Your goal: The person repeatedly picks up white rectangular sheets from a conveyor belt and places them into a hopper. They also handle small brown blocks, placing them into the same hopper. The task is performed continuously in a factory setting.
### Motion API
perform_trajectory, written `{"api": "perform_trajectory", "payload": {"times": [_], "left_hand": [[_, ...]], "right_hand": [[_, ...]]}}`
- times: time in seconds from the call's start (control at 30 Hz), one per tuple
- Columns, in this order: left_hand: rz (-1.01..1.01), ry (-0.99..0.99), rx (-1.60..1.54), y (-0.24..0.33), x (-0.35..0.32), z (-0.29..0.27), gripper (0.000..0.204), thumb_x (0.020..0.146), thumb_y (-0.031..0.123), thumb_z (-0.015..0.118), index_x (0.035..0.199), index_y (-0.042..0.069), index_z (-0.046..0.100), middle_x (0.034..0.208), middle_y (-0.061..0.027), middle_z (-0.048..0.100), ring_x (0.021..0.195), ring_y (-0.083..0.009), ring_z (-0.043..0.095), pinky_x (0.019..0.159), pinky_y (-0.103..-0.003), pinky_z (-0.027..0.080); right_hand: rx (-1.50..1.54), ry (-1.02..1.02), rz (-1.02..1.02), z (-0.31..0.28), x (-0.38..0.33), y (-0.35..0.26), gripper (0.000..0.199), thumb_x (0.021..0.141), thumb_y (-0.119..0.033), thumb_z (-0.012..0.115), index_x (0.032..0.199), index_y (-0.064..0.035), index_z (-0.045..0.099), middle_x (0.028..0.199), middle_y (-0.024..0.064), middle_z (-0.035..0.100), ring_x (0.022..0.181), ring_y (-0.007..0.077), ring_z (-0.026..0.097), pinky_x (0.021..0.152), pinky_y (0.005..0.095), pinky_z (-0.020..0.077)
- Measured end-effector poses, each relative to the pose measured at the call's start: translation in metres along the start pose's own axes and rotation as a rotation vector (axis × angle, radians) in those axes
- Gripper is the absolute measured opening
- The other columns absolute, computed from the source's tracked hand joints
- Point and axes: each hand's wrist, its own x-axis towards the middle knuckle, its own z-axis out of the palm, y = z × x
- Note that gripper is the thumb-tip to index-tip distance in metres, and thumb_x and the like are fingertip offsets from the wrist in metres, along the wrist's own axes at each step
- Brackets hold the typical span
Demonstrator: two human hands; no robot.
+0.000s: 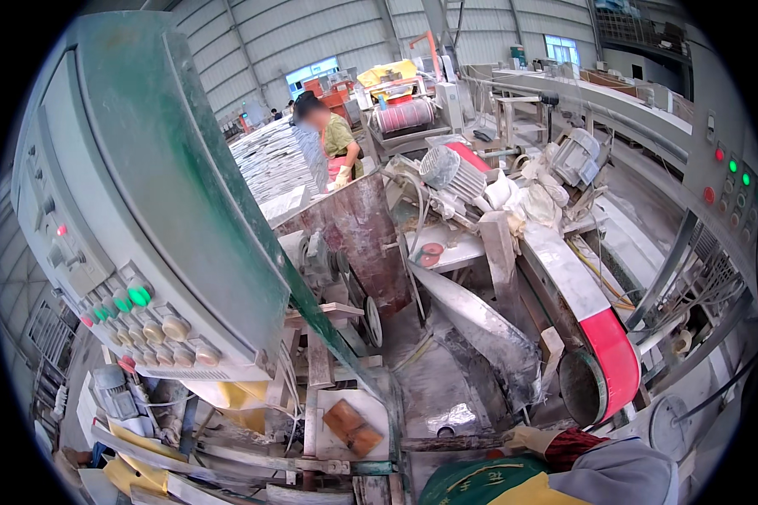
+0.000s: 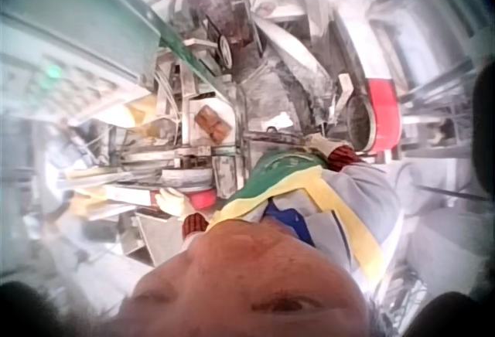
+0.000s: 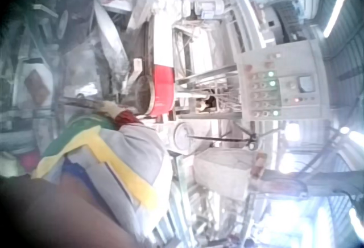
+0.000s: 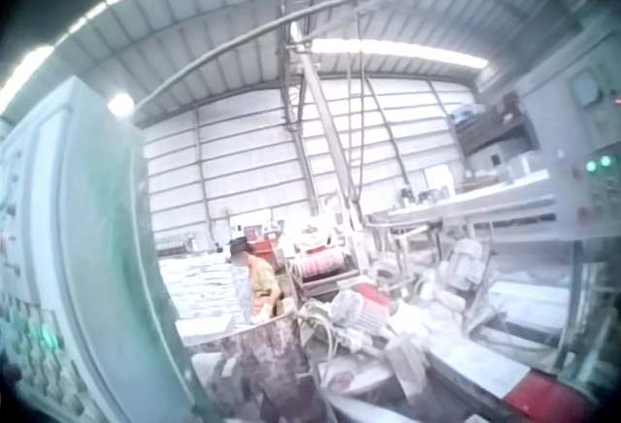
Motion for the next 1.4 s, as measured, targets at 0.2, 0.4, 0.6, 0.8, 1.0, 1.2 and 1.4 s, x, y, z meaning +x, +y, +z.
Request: {"api": "perform_trajectory", "payload": {"times": [0.2, 0.4, 0.6, 0.8, 1.0, 1.2, 1.4], "left_hand": [[0.033, 0.03, 0.029, 0.0, -0.007, 0.002, 0.028, 0.088, 0.022, 0.059, 0.102, -0.002, 0.063, 0.101, -0.0272, 0.061, 0.091, -0.0417, 0.059, 0.083, -0.05, 0.047], [0.041, -0.013, 0.047, 0.01, -0.004, -0.012, 0.026, 0.086, 0.019, 0.062, 0.103, -0.001, 0.062, 0.101, -0.025, 0.061, 0.091, -0.039, 0.059, 0.082, -0.049, 0.048], [0.075, 0.107, 0.049, 0.008, -0.017, 0.005, 0.025, 0.086, 0.018, 0.063, 0.103, -0.001, 0.061, 0.101, -0.025, 0.06, 0.092, -0.04, 0.059, 0.082, -0.049, 0.048], [0.066, 0.086, 0.041, 0.01, -0.021, -0.001, 0.026, 0.085, 0.018, 0.063, 0.103, -0.001, 0.061, 0.102, -0.0256, 0.06, 0.092, -0.0411, 0.058, 0.084, -0.051, 0.047], [0.05, 0.052, 0.013, 0.016, -0.023, -0.002, 0.028, 0.085, 0.018, 0.062, 0.106, -0.001, 0.058, 0.104, -0.0264, 0.059, 0.094, -0.0421, 0.057, 0.088, -0.053, 0.044], [0.055, 0.067, 0.022, 0.023, -0.023, -0.009, 0.029, 0.085, 0.018, 0.062, 0.107, -0.001, 0.058, 0.105, -0.0264, 0.059, 0.095, -0.042, 0.057, 0.089, -0.054, 0.044], [0.051, 0.104, 0.054, 0.032, -0.024, -0.014, 0.028, 0.086, 0.017, 0.062, 0.108, 0.001, 0.058, 0.107, -0.0243, 0.058, 0.098, -0.0396, 0.057, 0.09, -0.052, 0.044]], "right_hand": [[-0.029, 0.055, 0.031, 0.006, 0.0, 0.005, 0.055, 0.078, -0.044, 0.055, 0.127, -0.0172, 0.055, 0.119, 0.0116, 0.061, 0.105, 0.0283, 0.061, 0.092, 0.0362, 0.0463], [0.005, -0.03, 0.036, -0.022, -0.028, -0.044, 0.058, 0.078, -0.048, 0.053, 0.13, -0.0235, 0.052, 0.121, 0.0126, 0.059, 0.111, 0.0293, 0.056, 0.095, 0.0372, 0.0439], [-0.009, -0.096, 0.023, -0.003, 0.001, -0.024, 0.061, 0.078, -0.049, 0.053, 0.132, -0.0212, 0.05, 0.127, 0.0102, 0.057, 0.114, 0.0284, 0.055, 0.097, 0.0377, 0.0416], [-0.064, -0.145, 0.091, -0.011, -0.006, -0.035, 0.063, 0.077, -0.049, 0.054, 0.133, -0.0195, 0.049, 0.127, 0.0096, 0.057, 0.116, 0.0274, 0.054, 0.098, 0.0371, 0.0414], [-0.022, -0.14, 0.091, 0.0, 0.003, -0.018, 0.063, 0.077, -0.048, 0.054, 0.133, -0.0202, 0.05, 0.124, 0.0096, 0.058, 0.114, 0.0268, 0.055, 0.096, 0.0362, 0.0421], [0.033, 0.047, -0.054, 0.029, 0.026, 0.009, 0.046, 0.073, -0.047, 0.06, 0.103, -0.0114, 0.06, 0.087, 0.0158, 0.062, 0.08, 0.0316, 0.06, 0.072, 0.0442, 0.0466], [0.022, 0.007, -0.049, 0.021, 0.02, 0.001, 0.058, 0.076, -0.048, 0.057, 0.127, -0.02, 0.054, 0.11, 0.0143, 0.063, 0.1, 0.0325, 0.06, 0.084, 0.0429, 0.0467]]}}
